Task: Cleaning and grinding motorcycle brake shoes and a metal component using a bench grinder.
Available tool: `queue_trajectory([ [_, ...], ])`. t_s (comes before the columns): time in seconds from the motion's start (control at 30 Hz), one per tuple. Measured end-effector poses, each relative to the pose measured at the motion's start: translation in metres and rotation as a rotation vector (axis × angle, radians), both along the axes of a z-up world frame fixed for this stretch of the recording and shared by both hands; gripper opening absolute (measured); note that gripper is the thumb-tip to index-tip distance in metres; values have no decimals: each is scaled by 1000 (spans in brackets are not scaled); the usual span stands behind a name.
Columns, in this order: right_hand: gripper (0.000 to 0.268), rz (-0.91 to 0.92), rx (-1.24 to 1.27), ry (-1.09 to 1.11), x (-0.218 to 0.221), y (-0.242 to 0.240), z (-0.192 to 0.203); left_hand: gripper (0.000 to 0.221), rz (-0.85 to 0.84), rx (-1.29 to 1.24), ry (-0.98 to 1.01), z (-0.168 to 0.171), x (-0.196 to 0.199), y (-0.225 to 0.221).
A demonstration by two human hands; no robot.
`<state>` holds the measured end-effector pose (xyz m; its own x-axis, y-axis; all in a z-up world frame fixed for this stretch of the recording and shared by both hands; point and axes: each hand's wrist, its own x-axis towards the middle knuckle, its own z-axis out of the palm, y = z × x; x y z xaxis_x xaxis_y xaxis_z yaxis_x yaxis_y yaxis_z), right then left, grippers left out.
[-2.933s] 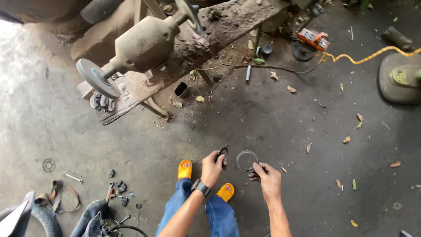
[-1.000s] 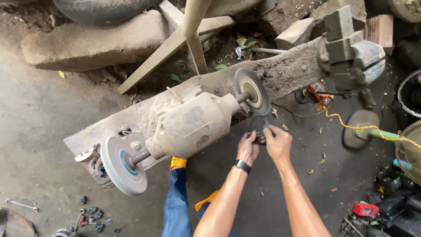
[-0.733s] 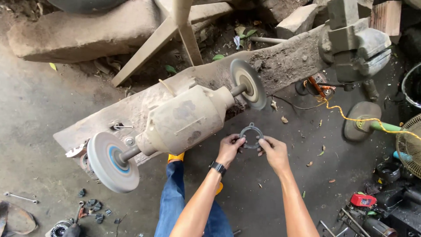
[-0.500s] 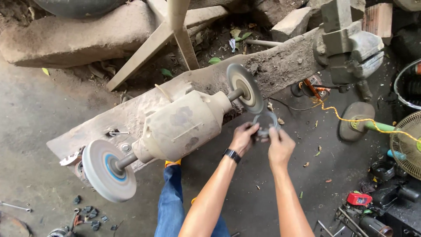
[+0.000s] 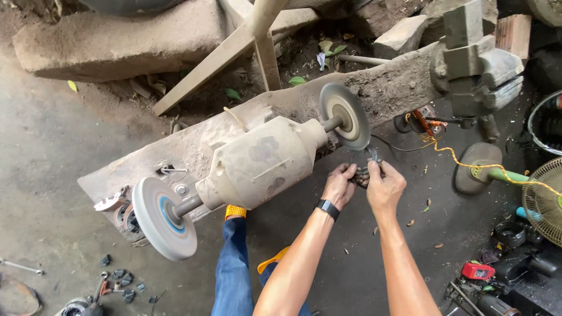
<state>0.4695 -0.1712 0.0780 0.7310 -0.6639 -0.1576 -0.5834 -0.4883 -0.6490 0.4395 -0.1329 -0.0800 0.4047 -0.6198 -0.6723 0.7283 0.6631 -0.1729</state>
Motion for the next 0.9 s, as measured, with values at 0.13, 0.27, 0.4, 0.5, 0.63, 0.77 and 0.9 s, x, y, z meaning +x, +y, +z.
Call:
queue_trajectory([
  [0.13, 21, 17, -49, 23, 11, 0, 6, 13, 10, -15, -22, 5, 0, -7],
  [0.27, 22, 72, -87, 61, 8, -4, -7, 11, 82, -48, 50, -9, -14, -8],
  [0.4, 21, 77, 44, 157, -18, -20, -22, 21, -15, 164, 6, 5, -24, 15],
  [0.5, 23, -58, 315, 150, -53, -24, -30, 26, -185, 407, -166, 15, -31, 39],
  [0.63, 22, -238, 384, 14, -68, -25, -38, 22, -289, 457, -482, 6, -17, 35],
  [0.77, 21, -186, 270, -116, -17, -9, -12, 21, -378, 403, -466, 10, 18, 15],
  [0.9, 16, -45, -49, -92, -1, 16, -4, 15, -74, 16, -172, -6, 8, 11],
])
